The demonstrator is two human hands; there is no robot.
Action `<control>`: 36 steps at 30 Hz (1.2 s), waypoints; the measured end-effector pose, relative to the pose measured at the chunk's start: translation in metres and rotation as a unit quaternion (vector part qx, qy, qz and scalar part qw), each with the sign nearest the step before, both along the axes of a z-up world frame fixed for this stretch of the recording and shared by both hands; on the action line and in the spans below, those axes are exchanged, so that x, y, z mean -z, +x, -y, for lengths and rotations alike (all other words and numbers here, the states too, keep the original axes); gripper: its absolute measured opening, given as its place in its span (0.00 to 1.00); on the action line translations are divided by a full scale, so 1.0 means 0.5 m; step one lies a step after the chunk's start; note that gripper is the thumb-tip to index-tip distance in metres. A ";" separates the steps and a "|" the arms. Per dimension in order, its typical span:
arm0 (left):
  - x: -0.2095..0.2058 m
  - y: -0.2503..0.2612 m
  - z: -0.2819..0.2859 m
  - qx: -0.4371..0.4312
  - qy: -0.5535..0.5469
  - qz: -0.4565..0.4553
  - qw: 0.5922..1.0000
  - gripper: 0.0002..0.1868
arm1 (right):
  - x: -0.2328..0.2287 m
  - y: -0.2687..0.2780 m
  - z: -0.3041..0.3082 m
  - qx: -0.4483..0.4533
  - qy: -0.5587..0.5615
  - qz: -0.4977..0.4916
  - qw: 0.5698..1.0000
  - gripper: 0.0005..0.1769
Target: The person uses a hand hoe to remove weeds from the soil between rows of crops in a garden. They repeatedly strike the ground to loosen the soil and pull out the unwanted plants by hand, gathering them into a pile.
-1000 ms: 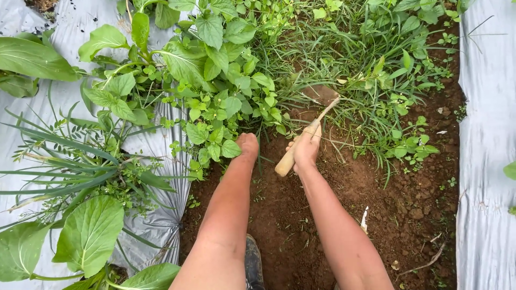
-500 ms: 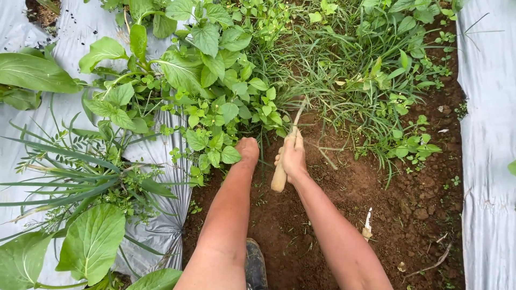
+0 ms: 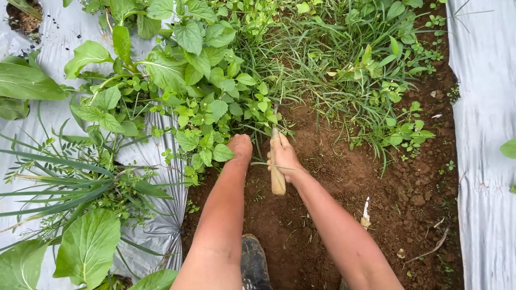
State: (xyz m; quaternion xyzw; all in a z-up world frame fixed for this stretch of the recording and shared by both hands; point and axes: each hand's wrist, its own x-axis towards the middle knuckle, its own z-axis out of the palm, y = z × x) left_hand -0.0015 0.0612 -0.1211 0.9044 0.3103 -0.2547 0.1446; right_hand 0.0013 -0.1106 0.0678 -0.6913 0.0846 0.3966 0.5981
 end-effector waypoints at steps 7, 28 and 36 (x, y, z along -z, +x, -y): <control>-0.050 -0.020 0.024 0.005 0.001 -0.011 1.000 0.14 | -0.015 0.037 0.012 0.117 -0.015 0.041 0.992 0.34; -0.133 -0.029 0.047 0.035 0.025 -0.018 0.999 0.12 | -0.011 0.046 0.040 0.167 0.009 0.044 0.985 0.34; -0.196 -0.030 0.058 0.045 0.029 -0.016 0.998 0.10 | 0.075 0.025 0.073 -0.077 -0.032 -0.003 0.996 0.33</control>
